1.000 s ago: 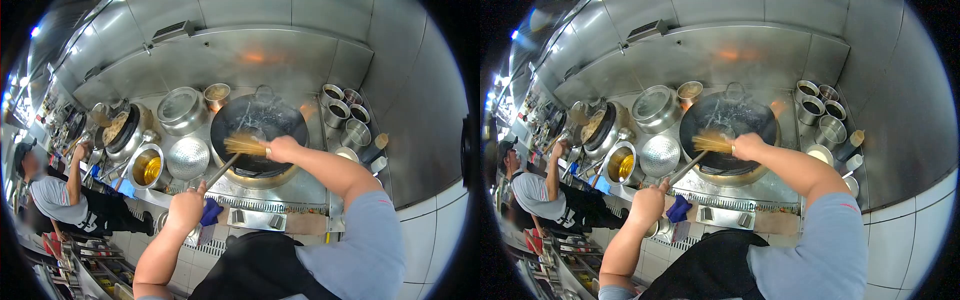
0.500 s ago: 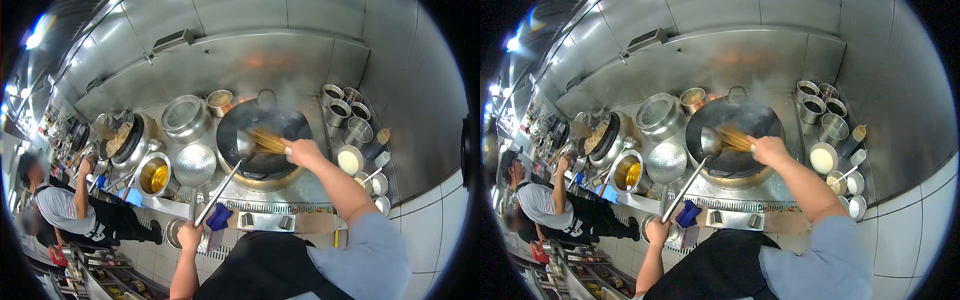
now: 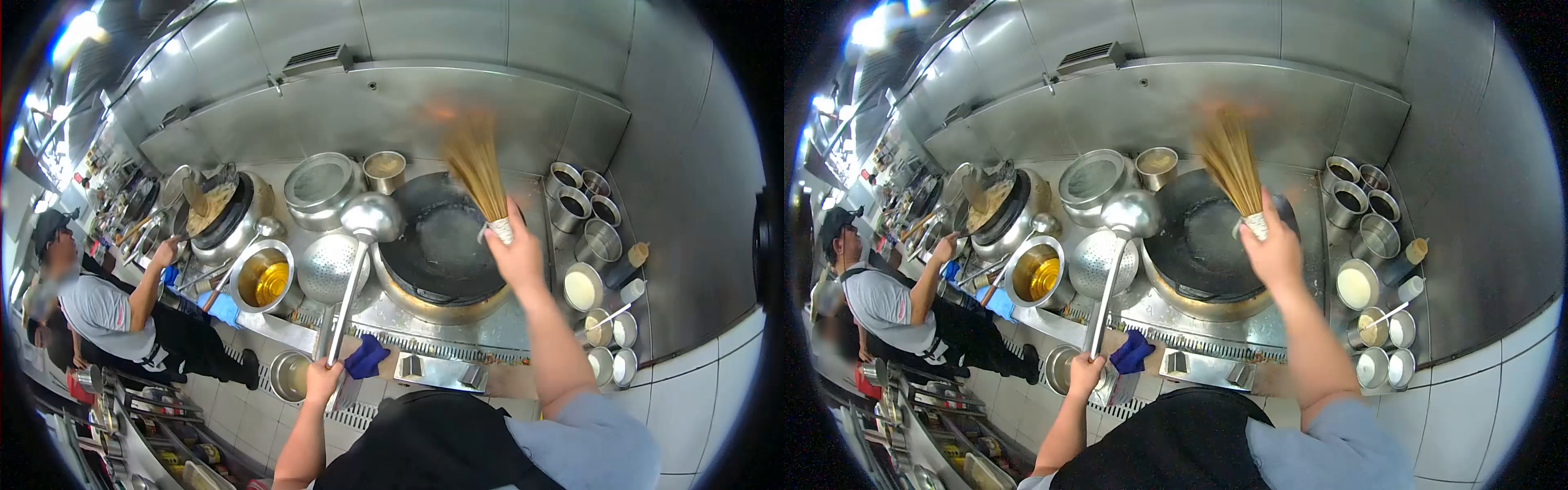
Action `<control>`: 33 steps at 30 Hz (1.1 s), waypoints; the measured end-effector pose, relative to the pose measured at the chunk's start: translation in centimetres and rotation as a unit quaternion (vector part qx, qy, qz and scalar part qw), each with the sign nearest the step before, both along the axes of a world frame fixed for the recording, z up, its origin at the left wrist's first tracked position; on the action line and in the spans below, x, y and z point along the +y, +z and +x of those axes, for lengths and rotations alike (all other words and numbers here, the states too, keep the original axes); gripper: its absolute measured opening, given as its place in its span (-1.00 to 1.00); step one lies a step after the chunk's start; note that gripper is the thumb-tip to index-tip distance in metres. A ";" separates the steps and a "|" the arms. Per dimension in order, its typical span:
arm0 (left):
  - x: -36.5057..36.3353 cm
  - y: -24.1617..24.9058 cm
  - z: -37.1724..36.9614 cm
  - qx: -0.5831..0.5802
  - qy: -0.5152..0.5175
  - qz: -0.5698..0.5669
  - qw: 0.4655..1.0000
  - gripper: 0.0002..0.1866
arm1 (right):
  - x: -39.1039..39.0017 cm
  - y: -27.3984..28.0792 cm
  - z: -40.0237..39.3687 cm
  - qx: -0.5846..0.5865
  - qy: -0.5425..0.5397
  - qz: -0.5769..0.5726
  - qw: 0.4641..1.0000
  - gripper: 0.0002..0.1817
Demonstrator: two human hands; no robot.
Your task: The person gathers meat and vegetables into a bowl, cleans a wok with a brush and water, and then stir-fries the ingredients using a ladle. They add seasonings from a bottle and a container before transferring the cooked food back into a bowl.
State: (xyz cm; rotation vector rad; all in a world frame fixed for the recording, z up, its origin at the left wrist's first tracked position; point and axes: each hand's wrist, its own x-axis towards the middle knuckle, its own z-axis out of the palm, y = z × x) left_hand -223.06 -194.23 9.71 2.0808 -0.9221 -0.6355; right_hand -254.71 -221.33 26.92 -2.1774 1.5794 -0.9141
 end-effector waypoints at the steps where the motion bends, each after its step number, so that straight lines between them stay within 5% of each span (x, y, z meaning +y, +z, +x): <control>1: -0.3 0.4 -0.2 0.022 -0.007 0.000 1.000 -0.66 | 0.8 -0.8 1.3 -0.147 -0.027 -0.031 0.988 -0.22; 2: -0.8 0.9 -0.7 0.022 -0.004 0.007 1.000 -0.66 | 1.4 -1.9 2.1 -0.063 0.034 -0.083 0.994 -0.22; 3: -1.4 1.3 -0.4 0.020 -0.007 0.005 1.000 -0.66 | 2.1 -1.4 2.6 0.168 0.119 -0.006 0.979 -0.23; 5: -2.0 1.3 0.0 0.115 0.010 0.016 0.993 -0.67 | 2.6 -1.1 1.9 0.311 0.222 -0.017 0.924 -0.26; 7: -2.0 0.7 0.9 0.129 0.044 0.024 0.990 -0.69 | 1.6 -0.6 0.9 0.336 0.210 -0.017 0.918 -0.28; 10: -1.2 0.1 1.7 -0.087 0.130 -0.017 0.988 -0.67 | 1.4 2.1 -1.1 0.343 0.165 -0.069 0.922 -0.42; 11: -0.8 3.3 0.7 -0.165 0.111 0.023 0.980 -0.67 | 1.5 3.0 -1.7 0.333 0.153 -0.127 0.922 -0.46; 14: 0.9 4.8 0.5 -0.134 0.075 -0.003 0.988 -0.67 | 4.0 5.4 0.2 0.461 0.117 -0.055 0.878 -0.46; 17: 1.8 5.6 -0.2 -0.117 0.043 0.053 0.991 -0.70 | 0.3 0.9 4.6 0.486 0.276 0.076 0.826 -0.71; 20: 2.3 4.3 -0.9 -0.096 0.036 0.128 0.986 -0.75 | -9.2 -8.6 9.3 0.349 0.120 0.039 0.928 -0.76; 22: 2.5 3.8 -1.7 -0.113 0.035 0.141 0.983 -0.75 | -9.8 -7.9 10.9 0.261 0.042 0.051 0.963 -0.76; 24: 3.3 3.3 -1.9 -0.156 0.019 0.160 0.975 -0.73 | -7.1 -6.4 11.1 0.254 0.133 0.045 0.957 -0.74; 26: 3.5 3.7 -2.5 -0.153 0.017 0.175 0.972 -0.72 | -3.9 -3.6 9.1 0.369 0.252 0.036 0.894 -0.71; 29: 3.7 2.8 -2.3 -0.158 0.009 0.195 0.968 -0.70 | -1.5 3.5 5.6 0.419 0.290 0.081 0.857 -0.78; 33: 3.6 1.8 -2.2 -0.190 0.002 0.210 0.959 -0.67 | -8.8 -2.4 9.6 0.236 0.231 0.047 0.943 -0.72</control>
